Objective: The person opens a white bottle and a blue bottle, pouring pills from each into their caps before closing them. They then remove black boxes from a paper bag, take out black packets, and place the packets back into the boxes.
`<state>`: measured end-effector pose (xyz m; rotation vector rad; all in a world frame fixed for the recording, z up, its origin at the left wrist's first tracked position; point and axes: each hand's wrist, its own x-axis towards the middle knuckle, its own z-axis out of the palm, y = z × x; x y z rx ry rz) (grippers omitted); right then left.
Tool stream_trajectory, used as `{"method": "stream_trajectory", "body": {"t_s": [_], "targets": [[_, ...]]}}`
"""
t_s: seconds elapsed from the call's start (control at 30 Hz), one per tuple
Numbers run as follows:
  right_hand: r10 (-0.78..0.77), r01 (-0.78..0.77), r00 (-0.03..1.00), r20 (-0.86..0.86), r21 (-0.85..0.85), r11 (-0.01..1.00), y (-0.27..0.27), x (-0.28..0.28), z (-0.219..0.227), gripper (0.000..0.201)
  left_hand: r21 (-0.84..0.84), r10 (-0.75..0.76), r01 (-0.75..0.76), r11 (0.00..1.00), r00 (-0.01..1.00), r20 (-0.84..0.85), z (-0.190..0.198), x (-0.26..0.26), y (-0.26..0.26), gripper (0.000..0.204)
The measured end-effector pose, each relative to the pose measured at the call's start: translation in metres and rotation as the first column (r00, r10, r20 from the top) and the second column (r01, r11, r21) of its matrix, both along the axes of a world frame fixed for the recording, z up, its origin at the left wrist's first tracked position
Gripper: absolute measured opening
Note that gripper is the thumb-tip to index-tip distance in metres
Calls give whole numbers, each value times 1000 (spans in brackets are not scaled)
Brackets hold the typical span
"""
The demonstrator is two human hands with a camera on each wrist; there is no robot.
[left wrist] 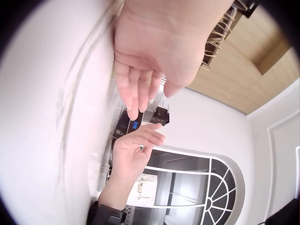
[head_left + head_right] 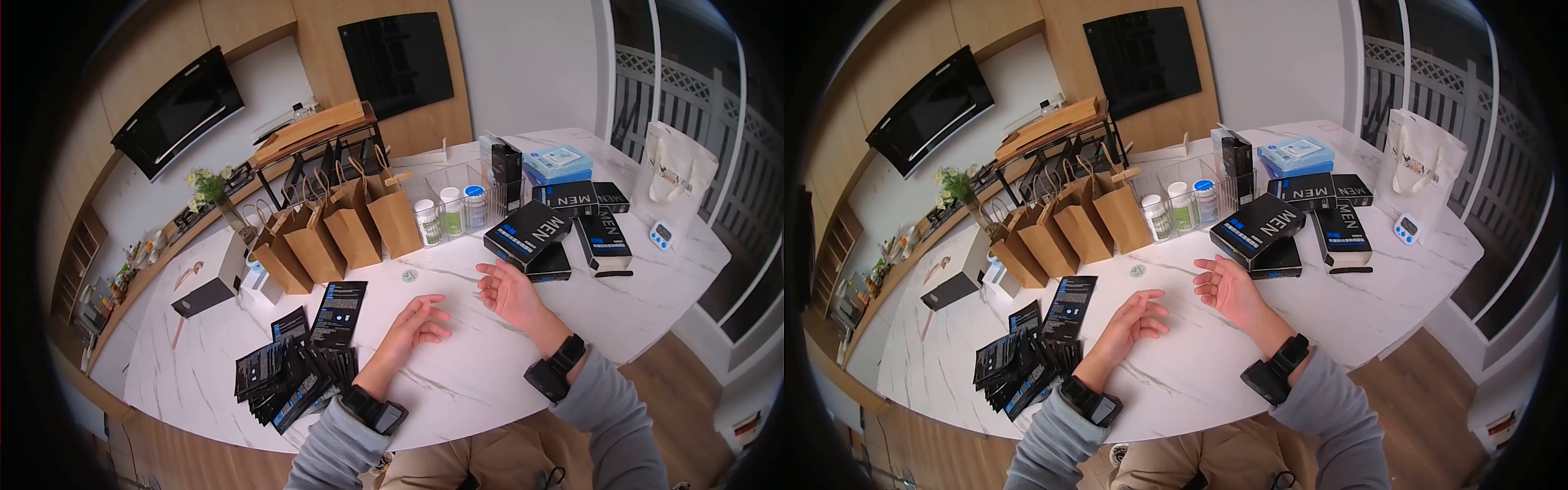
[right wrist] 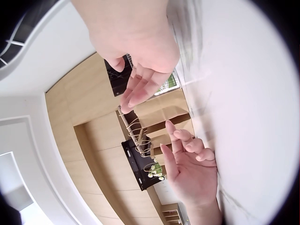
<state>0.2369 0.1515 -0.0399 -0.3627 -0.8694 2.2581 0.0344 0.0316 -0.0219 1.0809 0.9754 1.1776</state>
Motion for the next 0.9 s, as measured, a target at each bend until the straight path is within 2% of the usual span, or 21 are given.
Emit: {"method": "stream_trajectory", "body": {"t_s": [0.07,0.1,0.13,0.17,0.2,0.23,0.27,0.3,0.33,0.37,0.4,0.47,0.5,0.53,0.6,0.63,0.7,0.73,0.8,0.9], "targets": [[3,-3,1000,28,14,1000,-1,-1,1,39,3,33,-33,999,999,0,-2,-1,1,39],[3,-4,999,54,27,1000,-1,-1,2,37,69,158,-148,987,971,-181,-6,-5,4,35],[7,-9,998,55,27,1000,-2,-1,3,37,152,286,-247,957,893,-347,-10,-8,7,32],[-9,7,997,76,31,1000,-3,-1,4,36,152,290,-252,956,892,-346,-15,-15,9,32],[-25,22,995,97,36,999,-3,0,4,35,347,443,-293,891,727,-525,-20,-25,12,31],[-21,18,995,97,36,999,-3,0,4,35,534,590,-270,801,503,-631,-17,-31,11,31],[-29,26,995,98,39,999,-3,1,4,34,535,592,-272,800,501,-631,-14,-37,7,31],[-39,35,994,99,42,999,-3,1,4,33,591,627,-214,778,197,-754,-9,-42,2,34],[-38,34,994,98,42,999,-3,1,4,33,626,612,-138,768,-131,-780,-5,-47,-2,38],[-42,38,995,94,50,998,-2,1,3,33,620,566,-144,771,-289,-772,-15,-58,-1,41],[-46,41,995,89,58,997,-2,1,3,34,620,567,-143,771,-290,-771,-17,-63,-5,41],[-48,43,995,85,58,997,-2,1,3,34,478,266,-370,797,-495,-827,-16,-68,-10,49],[-51,46,995,83,58,997,-2,1,4,34,350,152,-475,808,-405,-902,-12,-74,-10,51],[-52,47,995,81,57,997,-2,1,3,34,350,153,-473,808,-406,-901,-14,-81,-9,51],[-54,50,995,80,50,998,-2,1,3,34,135,47,-573,808,-166,-985,-23,-93,-3,49],[-53,49,995,80,50,998,-2,1,3,34,135,48,-573,808,-166,-985,-23,-89,-4,49],[-60,56,995,85,48,997,-2,1,3,34,280,160,-424,861,-298,-941,-26,-74,-6,50],[-60,56,995,86,49,997,-2,1,2,34,330,223,-325,886,-325,-919,-29,-69,-5,50],[-63,59,993,96,43,997,-1,0,0,34,407,371,-133,904,-232,-899,-34,-57,-2,50],[-71,67,991,111,33,997,-2,0,3,34,426,425,3,905,-59,-903,-28,-31,-4,54]]}}
